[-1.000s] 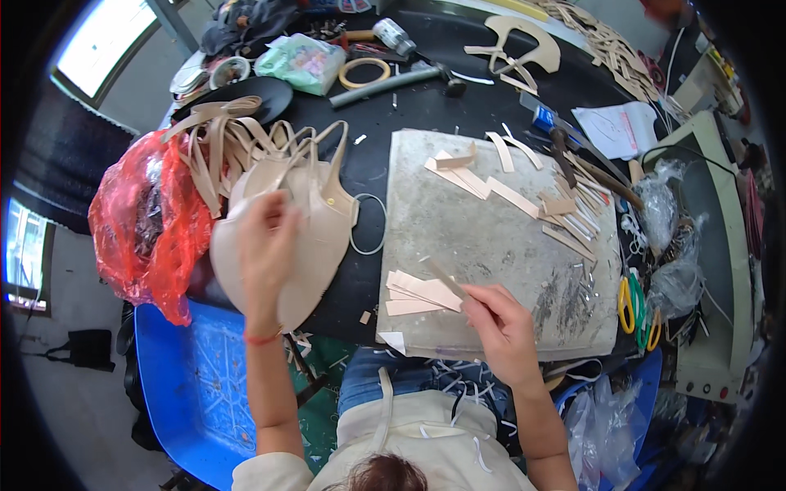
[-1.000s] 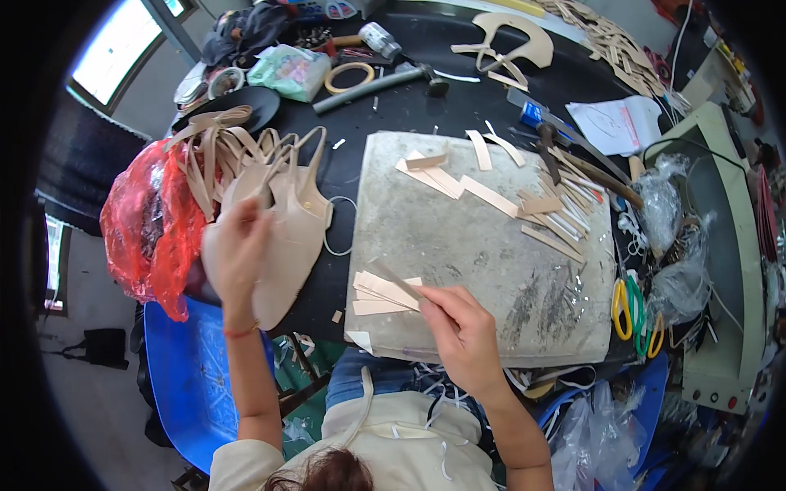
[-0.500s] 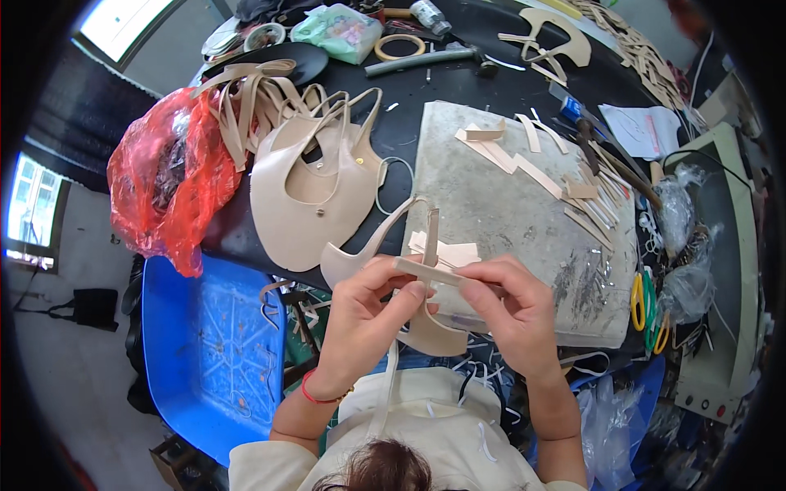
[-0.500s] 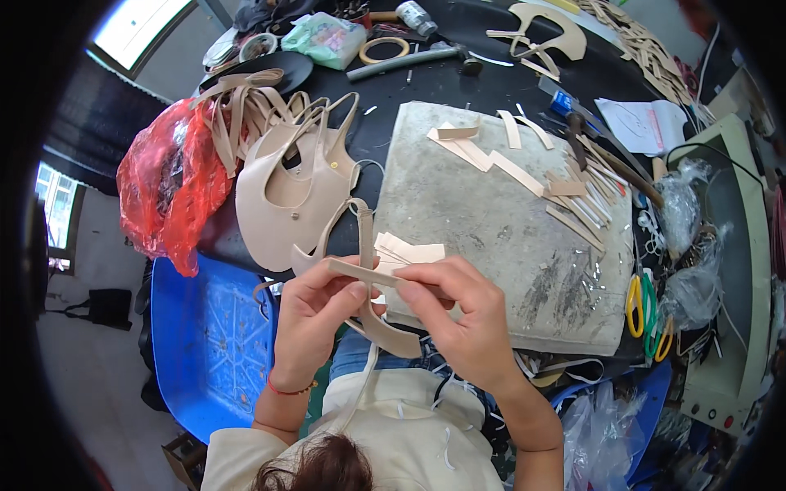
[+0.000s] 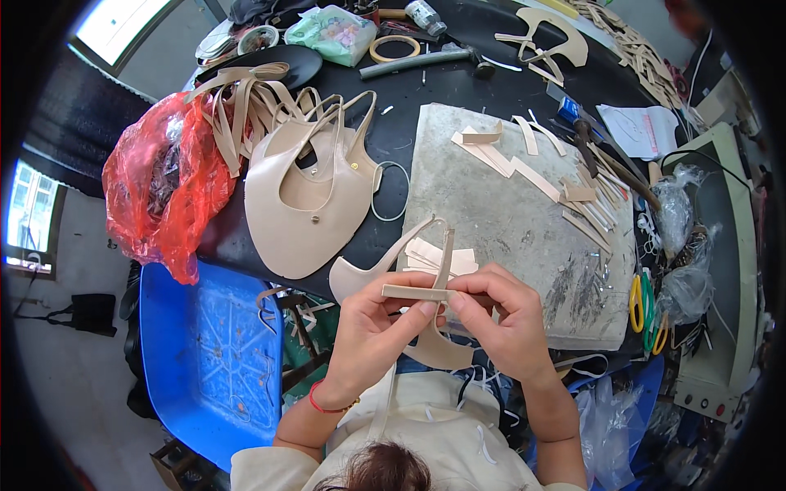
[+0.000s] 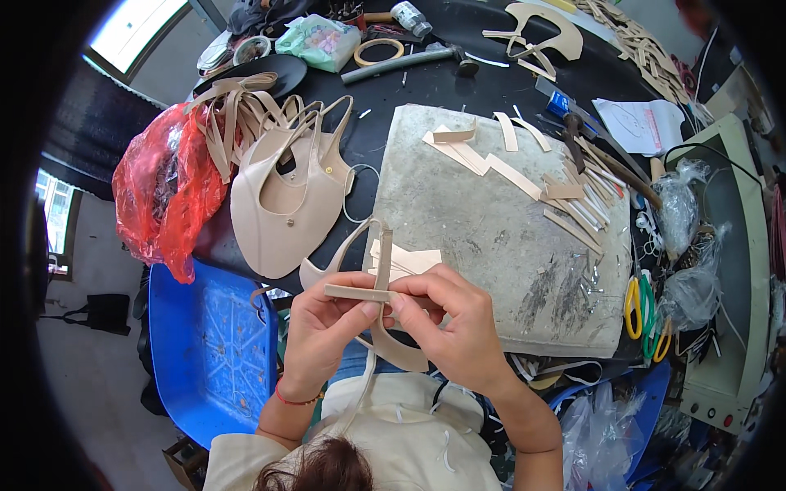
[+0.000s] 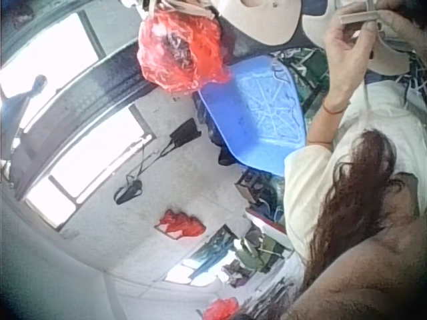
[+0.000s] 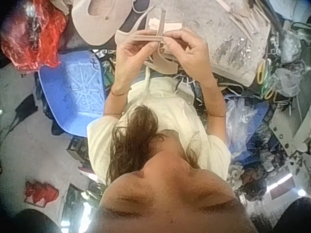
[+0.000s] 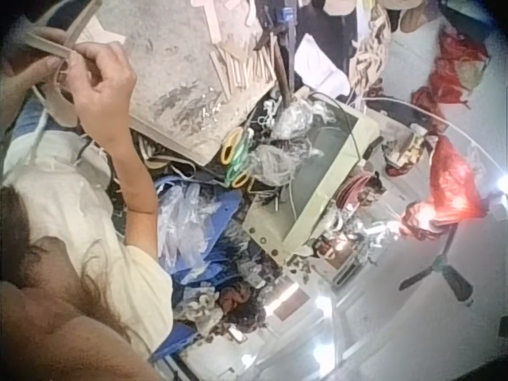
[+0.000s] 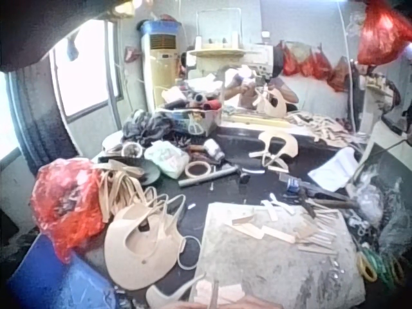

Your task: The person assembles beige high-heeled shoes by hand, attaching small leather strips to the shoe uppers. They repeatedly pick up shoe components and leather strips from a cluttered workbench, align the strips, and press them onto the shoes. The person handles the items one at a time, occasionally using a tool to assist with the attachment.

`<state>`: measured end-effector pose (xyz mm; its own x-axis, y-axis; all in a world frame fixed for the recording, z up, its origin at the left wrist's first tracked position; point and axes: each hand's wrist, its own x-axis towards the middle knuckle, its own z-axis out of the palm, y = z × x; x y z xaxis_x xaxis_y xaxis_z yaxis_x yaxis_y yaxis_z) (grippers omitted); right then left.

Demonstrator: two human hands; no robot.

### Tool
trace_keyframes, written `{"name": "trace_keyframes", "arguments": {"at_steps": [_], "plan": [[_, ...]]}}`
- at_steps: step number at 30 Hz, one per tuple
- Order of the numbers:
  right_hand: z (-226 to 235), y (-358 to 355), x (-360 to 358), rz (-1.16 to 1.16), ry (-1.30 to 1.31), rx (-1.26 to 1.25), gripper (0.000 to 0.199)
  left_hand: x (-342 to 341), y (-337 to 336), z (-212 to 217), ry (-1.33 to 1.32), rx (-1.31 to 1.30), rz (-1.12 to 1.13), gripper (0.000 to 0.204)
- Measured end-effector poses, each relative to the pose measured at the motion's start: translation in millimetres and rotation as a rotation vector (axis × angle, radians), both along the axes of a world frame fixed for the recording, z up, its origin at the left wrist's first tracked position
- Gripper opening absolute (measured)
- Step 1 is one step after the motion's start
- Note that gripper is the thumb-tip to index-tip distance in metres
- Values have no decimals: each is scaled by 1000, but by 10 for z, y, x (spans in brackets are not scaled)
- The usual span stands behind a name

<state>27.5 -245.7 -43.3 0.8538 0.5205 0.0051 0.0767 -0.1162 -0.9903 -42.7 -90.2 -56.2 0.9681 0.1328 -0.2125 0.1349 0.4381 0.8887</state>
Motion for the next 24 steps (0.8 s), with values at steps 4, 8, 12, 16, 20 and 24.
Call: {"name": "trace_keyframes", "arguments": {"at_steps": [4, 8, 12, 16, 20, 24], "plan": [[-79, -1, -26, -40, 48, 24, 11, 18, -31, 72, -2, -58, 29, 27], [-90, -30, -55, -1, -42, 27, 11, -5, 5, -19, 53, -87, 75, 26], [-98, -66, -82, -15, -122, 14, 11, -14, -55, 2, 96, 7, 106, 25], [-25, -36, -142, -75, -163, -70, 11, -41, -131, 34, -14, 239, 81, 29], [-32, -46, -246, -123, -155, -123, 17, -117, -115, -33, 50, 165, 21, 27], [-101, -98, -323, -200, -119, -105, 24, -109, -134, -91, 68, 76, 65, 23]]}}
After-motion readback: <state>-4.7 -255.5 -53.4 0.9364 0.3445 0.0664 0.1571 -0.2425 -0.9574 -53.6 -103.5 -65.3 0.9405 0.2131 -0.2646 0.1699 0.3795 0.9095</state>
